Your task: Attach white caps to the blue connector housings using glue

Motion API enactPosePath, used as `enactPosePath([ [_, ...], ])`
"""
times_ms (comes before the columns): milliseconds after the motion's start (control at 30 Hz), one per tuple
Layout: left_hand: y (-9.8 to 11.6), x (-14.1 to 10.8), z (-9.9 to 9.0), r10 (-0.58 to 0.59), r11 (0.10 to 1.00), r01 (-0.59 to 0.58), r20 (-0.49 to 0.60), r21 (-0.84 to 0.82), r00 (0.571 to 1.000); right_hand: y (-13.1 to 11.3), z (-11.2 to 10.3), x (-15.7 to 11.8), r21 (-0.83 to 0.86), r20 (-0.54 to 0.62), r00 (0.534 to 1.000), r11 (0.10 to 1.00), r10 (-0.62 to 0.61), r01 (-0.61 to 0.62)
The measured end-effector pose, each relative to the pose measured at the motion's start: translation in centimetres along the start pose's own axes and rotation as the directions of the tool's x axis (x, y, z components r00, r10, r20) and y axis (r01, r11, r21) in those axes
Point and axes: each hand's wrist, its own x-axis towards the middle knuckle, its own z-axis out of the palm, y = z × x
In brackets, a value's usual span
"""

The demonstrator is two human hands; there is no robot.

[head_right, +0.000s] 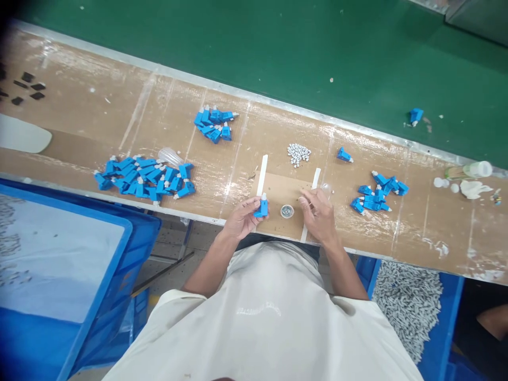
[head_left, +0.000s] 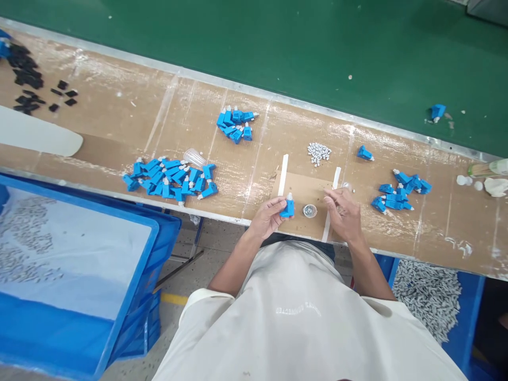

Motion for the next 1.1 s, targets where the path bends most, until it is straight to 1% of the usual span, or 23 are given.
enactPosePath([
  [100,0.1,0.0,-0.5,-0.030,1.000,0.031,0.028,-0.004,0.999,1.5,-0.4,2.5,-0.097,-0.040,0.999,0.995,0.035,-0.038],
  [200,0.2,0.0,-0.8,-0.054,0.999,0.054,0.044,-0.001,0.998,3.2,-0.6,5.4,-0.165,0.028,0.999,0.986,0.016,-0.011],
  [267,0.2,0.0,-1.1,-0.074,0.997,0.074,0.054,-0.003,0.996,4.3,-1.2,6.6,-0.211,0.054,0.998,0.977,0.012,-0.001],
  [333,0.2,-0.2,-1.5,-0.090,0.996,0.090,0.062,-0.010,0.994,5.1,-2.6,7.0,-0.252,0.007,0.999,0.967,0.040,-0.037],
  [433,0.2,-0.4,-1.9,-0.110,0.994,0.111,0.074,-0.019,0.991,5.9,-5.5,6.7,-0.260,-0.082,0.990,0.956,0.115,-0.133],
  [500,0.3,-0.5,-2.0,-0.119,0.992,0.121,0.083,-0.022,0.989,6.1,-6.9,6.6,-0.246,-0.060,0.988,0.957,0.141,-0.151],
  [533,0.4,-0.5,-1.9,-0.118,0.992,0.121,0.083,-0.024,0.990,6.0,-7.2,6.6,-0.239,-0.028,0.990,0.960,0.141,-0.144],
  [600,0.7,-0.3,-1.5,-0.105,0.994,0.107,0.071,-0.031,0.992,5.7,-7.2,7.1,-0.233,0.049,0.992,0.967,0.117,-0.102],
  [733,1.6,0.9,-0.6,-0.042,0.997,0.043,0.025,-0.065,0.999,4.5,-6.0,8.5,-0.222,0.183,0.983,0.974,-0.001,0.043],
  [800,1.9,1.4,-0.4,-0.034,0.996,0.035,0.016,-0.077,0.999,4.1,-5.9,9.0,-0.235,0.216,0.975,0.966,-0.056,0.108],
  [867,2.1,1.6,-0.6,-0.058,0.996,0.059,0.017,-0.072,0.998,4.2,-6.8,9.4,-0.278,0.216,0.973,0.951,-0.075,0.135],
  [933,2.1,1.6,-1.0,-0.083,0.994,0.084,0.013,-0.064,0.996,5.3,-8.5,10.4,-0.351,0.167,0.985,0.932,-0.030,0.088],
  [1000,2.0,1.5,-1.4,-0.095,0.993,0.095,0.001,-0.064,0.995,7.5,-10.8,12.5,-0.458,0.065,0.995,0.888,0.072,-0.035],
  [1033,2.0,1.5,-1.6,-0.094,0.993,0.093,-0.007,-0.070,0.996,8.8,-11.9,13.9,-0.520,-0.002,0.991,0.847,0.133,-0.115],
  [1100,2.0,1.4,-1.8,-0.086,0.993,0.083,-0.026,-0.086,0.996,11.9,-14.0,17.2,-0.619,-0.119,0.967,0.745,0.224,-0.249],
])
